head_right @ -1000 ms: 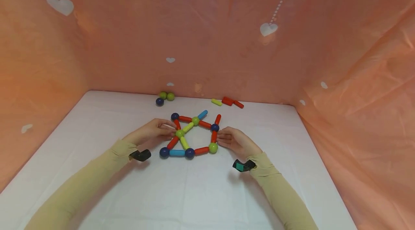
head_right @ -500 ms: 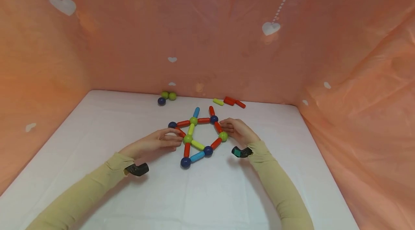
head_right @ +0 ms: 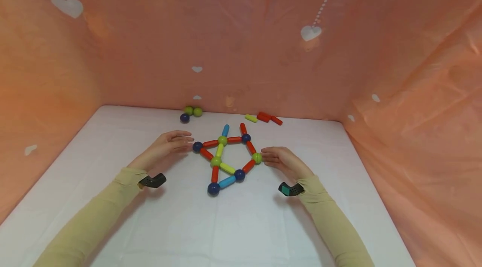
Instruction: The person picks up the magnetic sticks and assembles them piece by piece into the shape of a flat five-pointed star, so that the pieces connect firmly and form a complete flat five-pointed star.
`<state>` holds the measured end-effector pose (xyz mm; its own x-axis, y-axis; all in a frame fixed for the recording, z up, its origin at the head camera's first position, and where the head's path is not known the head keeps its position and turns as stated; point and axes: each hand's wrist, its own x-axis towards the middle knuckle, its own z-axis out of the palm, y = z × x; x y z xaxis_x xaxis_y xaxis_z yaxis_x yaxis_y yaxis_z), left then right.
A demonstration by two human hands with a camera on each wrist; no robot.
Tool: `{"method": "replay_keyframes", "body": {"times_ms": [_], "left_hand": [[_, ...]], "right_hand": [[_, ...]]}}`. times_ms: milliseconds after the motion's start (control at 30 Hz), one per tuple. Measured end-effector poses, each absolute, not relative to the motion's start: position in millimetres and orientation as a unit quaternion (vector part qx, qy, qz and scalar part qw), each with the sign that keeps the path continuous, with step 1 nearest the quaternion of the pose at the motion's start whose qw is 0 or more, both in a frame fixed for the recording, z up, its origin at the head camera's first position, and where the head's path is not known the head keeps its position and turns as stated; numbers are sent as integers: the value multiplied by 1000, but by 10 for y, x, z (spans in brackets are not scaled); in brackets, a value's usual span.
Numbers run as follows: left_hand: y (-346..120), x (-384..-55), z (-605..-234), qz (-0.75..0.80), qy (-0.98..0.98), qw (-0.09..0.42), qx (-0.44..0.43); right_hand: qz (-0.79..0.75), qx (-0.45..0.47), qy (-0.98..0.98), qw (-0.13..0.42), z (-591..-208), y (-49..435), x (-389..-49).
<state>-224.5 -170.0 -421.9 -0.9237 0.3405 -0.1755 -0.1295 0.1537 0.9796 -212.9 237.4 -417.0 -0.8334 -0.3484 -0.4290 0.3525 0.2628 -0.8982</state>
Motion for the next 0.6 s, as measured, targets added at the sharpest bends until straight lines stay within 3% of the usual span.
{"method": "replay_keyframes", "body": {"times_ms": [600], "left_hand": [[-1606,-2210,-4334,600,769,207,75]], "right_hand": [[-669,54,687,276,-4099,2250,-2191]]}}
